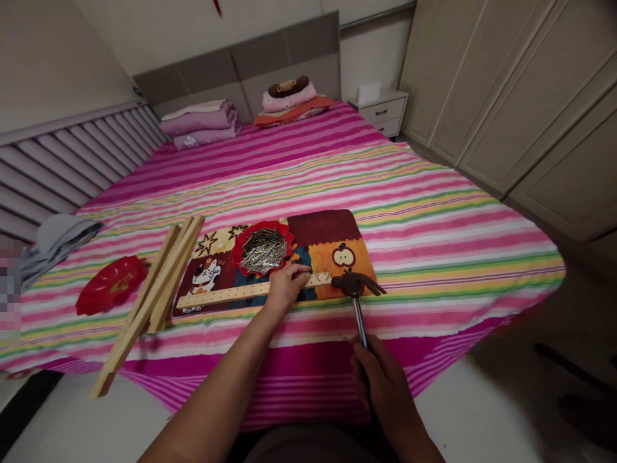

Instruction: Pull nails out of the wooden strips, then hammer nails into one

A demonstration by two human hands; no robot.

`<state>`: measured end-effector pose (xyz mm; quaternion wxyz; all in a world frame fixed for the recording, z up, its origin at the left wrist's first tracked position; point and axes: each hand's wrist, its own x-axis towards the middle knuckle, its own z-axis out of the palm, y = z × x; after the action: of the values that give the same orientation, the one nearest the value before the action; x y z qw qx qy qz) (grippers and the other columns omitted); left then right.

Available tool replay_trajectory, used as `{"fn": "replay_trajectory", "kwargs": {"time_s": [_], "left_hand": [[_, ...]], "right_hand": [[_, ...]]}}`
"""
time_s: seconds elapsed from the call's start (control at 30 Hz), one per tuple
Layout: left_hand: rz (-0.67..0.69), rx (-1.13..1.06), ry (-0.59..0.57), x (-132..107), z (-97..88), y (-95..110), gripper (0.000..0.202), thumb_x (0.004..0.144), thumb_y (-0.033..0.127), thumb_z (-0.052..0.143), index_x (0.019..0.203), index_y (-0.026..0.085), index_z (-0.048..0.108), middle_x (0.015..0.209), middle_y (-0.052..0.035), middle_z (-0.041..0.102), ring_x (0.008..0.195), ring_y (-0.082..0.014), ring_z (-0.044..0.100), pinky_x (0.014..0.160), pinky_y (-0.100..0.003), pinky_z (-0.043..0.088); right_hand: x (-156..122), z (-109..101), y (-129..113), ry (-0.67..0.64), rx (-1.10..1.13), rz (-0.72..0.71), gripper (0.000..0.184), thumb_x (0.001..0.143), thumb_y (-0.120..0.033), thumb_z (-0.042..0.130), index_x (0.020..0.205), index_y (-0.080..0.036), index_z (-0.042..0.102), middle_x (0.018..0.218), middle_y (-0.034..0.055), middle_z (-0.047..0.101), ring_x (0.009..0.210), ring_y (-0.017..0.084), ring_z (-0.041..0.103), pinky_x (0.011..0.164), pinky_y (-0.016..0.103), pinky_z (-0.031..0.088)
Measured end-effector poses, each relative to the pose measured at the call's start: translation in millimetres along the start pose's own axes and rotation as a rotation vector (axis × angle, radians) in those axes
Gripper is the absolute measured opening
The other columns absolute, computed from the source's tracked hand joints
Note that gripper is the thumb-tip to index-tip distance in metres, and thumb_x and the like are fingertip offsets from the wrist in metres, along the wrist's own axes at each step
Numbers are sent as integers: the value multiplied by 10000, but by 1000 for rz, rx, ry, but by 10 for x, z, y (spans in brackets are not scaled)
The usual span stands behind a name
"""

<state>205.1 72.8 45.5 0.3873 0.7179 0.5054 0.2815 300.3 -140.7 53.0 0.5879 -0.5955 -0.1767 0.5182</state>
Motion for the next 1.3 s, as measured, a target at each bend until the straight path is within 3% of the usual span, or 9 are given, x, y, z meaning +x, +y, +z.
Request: {"fn": "replay_trajectory", "kwargs": {"time_s": [0.17, 0.33, 0.47, 0.63, 0.9, 1.03, 1.13, 1.23, 1.3], "left_hand": [[47, 140, 50, -34, -85, -18, 161, 755, 163, 638, 889, 176, 726, 816, -24, 726, 755, -153, 666, 704, -242, 521], [47, 438, 190, 65, -468, 64, 200, 799, 122, 563, 901, 195, 719, 991, -61, 702, 952, -204, 632, 899, -325, 475], [-36, 664, 189, 193, -654, 91, 166, 800, 155, 583, 867, 164, 735, 1007, -124, 684, 986, -268, 629, 890, -358, 467], [-146, 792, 151, 313, -638, 92, 240, 798, 364, 639, 836, 149, 739, 990, -173, 696, 929, -295, 656, 805, -343, 486], [-261, 873, 63, 452, -681, 102, 210, 741, 327, 660, 781, 137, 741, 896, -206, 732, 913, -336, 677, 755, -347, 495], [-289, 850, 38, 473, -686, 139, 224, 750, 283, 640, 833, 98, 737, 945, -228, 724, 938, -345, 678, 766, -352, 490], [-319, 819, 45, 484, -661, 185, 313, 772, 344, 635, 867, 60, 724, 997, -264, 703, 975, -366, 667, 788, -374, 486], [-342, 781, 66, 511, -624, 214, 328, 700, 368, 710, 838, 71, 718, 1032, -286, 689, 1000, -393, 652, 803, -403, 490], [-342, 735, 77, 536, -611, 210, 240, 633, 301, 757, 781, 117, 715, 996, -251, 708, 1011, -383, 649, 808, -393, 491]], "right_hand": [[-36, 12, -21, 40, 19, 2, 280, 824, -495, 569, 804, -218, 531, 542, -77, 416, 410, 77, 314, 344, 201, 251], [-20, -6, 1, 50, 31, 12, 321, 784, -530, 607, 803, -212, 564, 533, -78, 425, 395, 73, 296, 340, 206, 252], [-26, 14, -25, 64, 63, 30, 336, 766, -544, 623, 810, -218, 556, 520, -85, 415, 394, 74, 288, 344, 203, 247], [-37, 44, -47, 65, 46, 63, 325, 782, -546, 601, 768, -230, 525, 515, -82, 407, 404, 78, 295, 355, 198, 232], [-10, 31, -8, 72, 54, 55, 314, 768, -522, 629, 797, -222, 542, 521, -79, 405, 400, 77, 285, 343, 209, 233], [-3, 30, 9, 62, 36, 32, 298, 786, -509, 613, 785, -220, 540, 529, -79, 413, 400, 74, 296, 341, 205, 235], [-3, 32, 20, 39, 27, 20, 293, 796, -506, 600, 779, -220, 543, 526, -81, 412, 396, 74, 291, 345, 208, 239], [-6, 32, 28, 28, 12, -1, 284, 808, -501, 586, 774, -223, 542, 514, -83, 406, 387, 77, 282, 350, 216, 245], [-9, 29, 34, 29, 8, -17, 279, 812, -496, 581, 771, -224, 538, 516, -82, 409, 385, 79, 288, 351, 219, 246]]}}
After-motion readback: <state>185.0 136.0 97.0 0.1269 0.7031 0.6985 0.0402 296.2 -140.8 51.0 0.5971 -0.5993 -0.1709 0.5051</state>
